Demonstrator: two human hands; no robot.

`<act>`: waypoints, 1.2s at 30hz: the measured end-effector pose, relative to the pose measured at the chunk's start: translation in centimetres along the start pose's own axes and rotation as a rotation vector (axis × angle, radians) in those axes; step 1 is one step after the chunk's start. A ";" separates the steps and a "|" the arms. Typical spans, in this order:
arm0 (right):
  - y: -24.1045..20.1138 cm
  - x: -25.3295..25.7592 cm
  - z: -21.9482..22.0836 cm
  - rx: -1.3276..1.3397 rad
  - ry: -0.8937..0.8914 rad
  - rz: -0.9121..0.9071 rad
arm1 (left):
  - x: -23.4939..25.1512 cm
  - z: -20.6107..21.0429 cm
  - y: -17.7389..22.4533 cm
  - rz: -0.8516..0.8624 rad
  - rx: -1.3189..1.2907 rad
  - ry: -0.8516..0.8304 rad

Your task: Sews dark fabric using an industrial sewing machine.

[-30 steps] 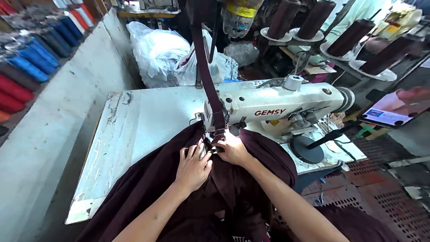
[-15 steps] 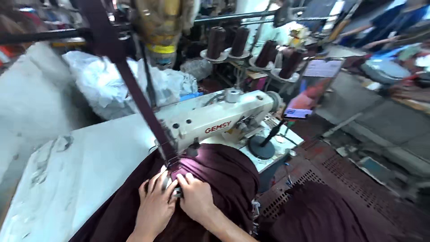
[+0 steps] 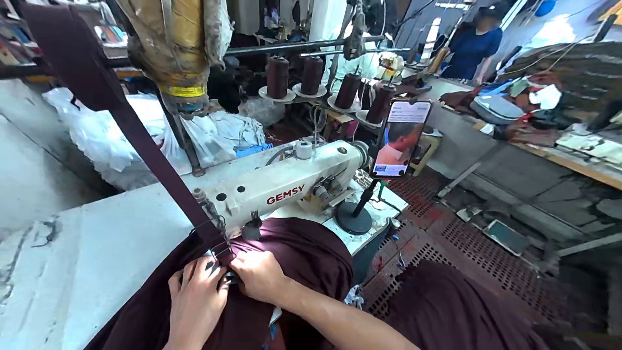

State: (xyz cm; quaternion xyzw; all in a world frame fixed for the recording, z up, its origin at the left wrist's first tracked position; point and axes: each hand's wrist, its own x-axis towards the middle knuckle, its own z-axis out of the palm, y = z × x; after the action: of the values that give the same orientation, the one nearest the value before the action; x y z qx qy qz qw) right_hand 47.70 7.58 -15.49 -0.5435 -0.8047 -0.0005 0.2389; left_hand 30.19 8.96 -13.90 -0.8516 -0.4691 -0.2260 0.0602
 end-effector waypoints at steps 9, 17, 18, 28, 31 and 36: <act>1.3 -1.0 -0.7 0.049 -0.003 -0.082 | -0.7 1.7 2.4 -0.288 0.014 0.004; 0.5 -0.9 -0.6 -0.048 -0.049 0.000 | -0.8 2.1 0.5 -0.099 0.031 0.050; 0.0 -0.7 -0.6 -0.072 -0.042 0.022 | -0.6 2.1 -0.2 -0.064 0.009 0.064; -5.2 1.2 -0.8 -0.244 -0.104 0.227 | 5.3 2.7 -8.4 0.166 -0.125 0.060; -5.2 1.2 -0.7 -0.241 -0.099 0.219 | 4.6 0.6 -5.4 -0.044 -0.198 0.080; -5.0 0.4 -0.7 -0.181 -0.050 0.206 | -0.2 -0.4 -2.3 -0.255 -0.619 -0.041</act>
State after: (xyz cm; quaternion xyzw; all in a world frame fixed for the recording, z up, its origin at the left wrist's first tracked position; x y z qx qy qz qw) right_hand 43.51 5.73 -13.39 -0.6425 -0.7470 -0.0349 0.1674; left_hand 28.10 9.94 -13.89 -0.7684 -0.4818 -0.3463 -0.2397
